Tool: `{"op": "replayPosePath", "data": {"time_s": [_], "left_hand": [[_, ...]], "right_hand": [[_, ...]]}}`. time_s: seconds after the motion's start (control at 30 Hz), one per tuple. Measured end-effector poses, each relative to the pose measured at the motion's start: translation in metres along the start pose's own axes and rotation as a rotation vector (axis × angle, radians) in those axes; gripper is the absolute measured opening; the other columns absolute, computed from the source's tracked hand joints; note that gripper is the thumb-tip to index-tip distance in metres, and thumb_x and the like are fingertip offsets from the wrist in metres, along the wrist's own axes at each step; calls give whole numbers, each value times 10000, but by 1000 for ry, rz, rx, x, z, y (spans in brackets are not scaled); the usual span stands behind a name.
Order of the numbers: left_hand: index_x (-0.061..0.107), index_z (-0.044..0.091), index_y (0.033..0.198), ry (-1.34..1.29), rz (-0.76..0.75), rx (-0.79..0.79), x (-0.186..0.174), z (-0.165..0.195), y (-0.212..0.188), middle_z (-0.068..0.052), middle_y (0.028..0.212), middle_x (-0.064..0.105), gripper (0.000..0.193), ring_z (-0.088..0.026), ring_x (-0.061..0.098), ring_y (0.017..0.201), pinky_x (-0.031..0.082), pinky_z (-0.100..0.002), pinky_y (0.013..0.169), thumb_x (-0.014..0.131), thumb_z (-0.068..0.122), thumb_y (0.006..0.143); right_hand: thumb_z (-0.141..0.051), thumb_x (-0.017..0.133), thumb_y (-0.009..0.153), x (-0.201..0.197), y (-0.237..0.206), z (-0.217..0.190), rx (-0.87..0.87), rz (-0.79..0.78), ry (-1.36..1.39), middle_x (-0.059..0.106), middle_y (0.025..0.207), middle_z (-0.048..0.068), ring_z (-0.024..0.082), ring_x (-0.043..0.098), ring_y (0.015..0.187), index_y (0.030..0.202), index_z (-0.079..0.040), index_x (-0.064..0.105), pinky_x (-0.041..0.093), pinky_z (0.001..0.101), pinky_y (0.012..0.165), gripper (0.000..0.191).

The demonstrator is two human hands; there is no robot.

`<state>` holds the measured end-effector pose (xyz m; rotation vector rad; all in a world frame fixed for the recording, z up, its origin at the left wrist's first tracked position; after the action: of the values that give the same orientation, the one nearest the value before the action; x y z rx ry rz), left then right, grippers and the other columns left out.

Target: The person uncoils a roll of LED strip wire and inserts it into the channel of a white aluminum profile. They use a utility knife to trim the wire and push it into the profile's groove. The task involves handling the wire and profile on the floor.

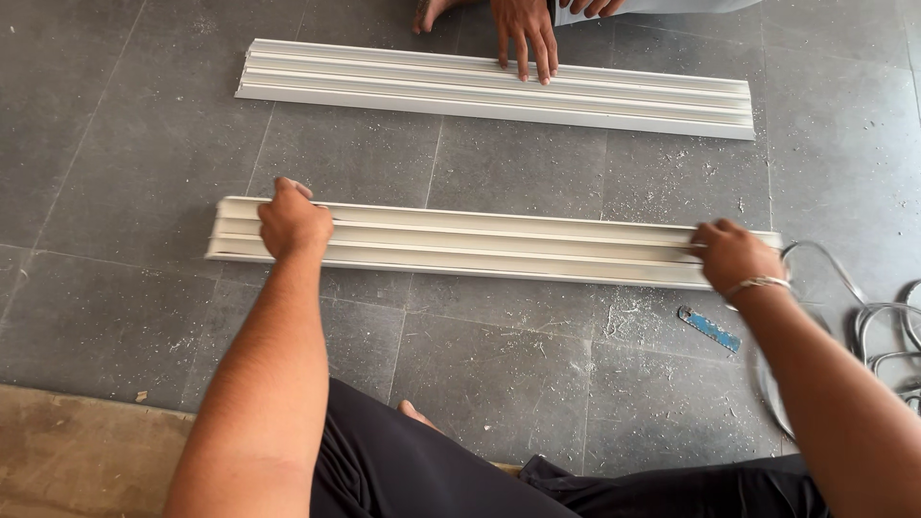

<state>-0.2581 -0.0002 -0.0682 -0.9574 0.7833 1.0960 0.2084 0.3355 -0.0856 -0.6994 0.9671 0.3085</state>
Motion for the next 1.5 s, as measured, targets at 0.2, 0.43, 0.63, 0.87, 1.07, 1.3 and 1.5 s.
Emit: {"op": "replayPosePath", "data": {"time_s": [0.2,0.43,0.63,0.87,1.07,1.3,1.5], "left_hand": [[588,164,1102,-52,112,-28,-11,-18,26,-184,1145,625,291,-360,693,1024,600,-417,826,718,42,872],[553,71,1081,-57,206,38,-20,-27,47,-164,1049,702,326,-333,725,976,611,-425,797,714,-48,824],[536,57,1090,-61,205,-21,-28,-31,50,-174,1108,680,347,-342,707,1017,617,-421,803,729,-43,820],[535,48,1105,-108,231,-52,-28,-34,59,-173,1135,680,342,-349,706,1042,619,-420,836,726,-45,836],[581,111,1101,258,659,262,-33,-16,43,-153,1084,708,391,-314,728,931,609,-447,700,754,227,770],[739,186,1063,-9,-73,849,65,98,-68,-73,1011,742,124,-252,683,1000,545,-422,875,667,216,967],[751,217,1060,131,-74,1085,96,108,-140,31,1160,720,184,-229,540,1222,459,-507,927,690,173,891]], "right_hand": [[-462,451,1069,18,-12,54,205,41,165,637,1390,62,300,703,1160,1341,-294,649,597,456,948,376],[-557,464,1029,25,-13,61,244,29,165,662,1367,30,266,698,1179,1328,-307,656,603,440,921,434],[-592,494,1004,26,-14,65,265,54,174,671,1356,24,262,692,1189,1294,-312,688,597,427,912,448],[-623,473,1002,35,-15,78,282,42,100,704,1347,-8,229,711,1193,1312,-324,689,609,405,929,482],[-593,433,1019,35,-15,56,174,2,140,616,1456,-21,233,704,1160,1312,-330,685,641,410,850,468],[-476,608,960,-30,1,-98,-177,286,483,711,1187,17,217,671,1114,1120,-212,741,584,408,908,337],[-458,622,958,-29,9,-101,-291,206,491,669,1255,43,249,640,1138,1206,-175,707,555,409,967,386]]}}
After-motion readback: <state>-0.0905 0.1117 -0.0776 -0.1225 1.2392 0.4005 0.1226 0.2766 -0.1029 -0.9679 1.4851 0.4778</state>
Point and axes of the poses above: each hand's wrist, its own y-axis towards the middle knuckle, its own x-axis out of the palm, z = x × y, the point moved 6 cm from there along y, towards the middle knuckle
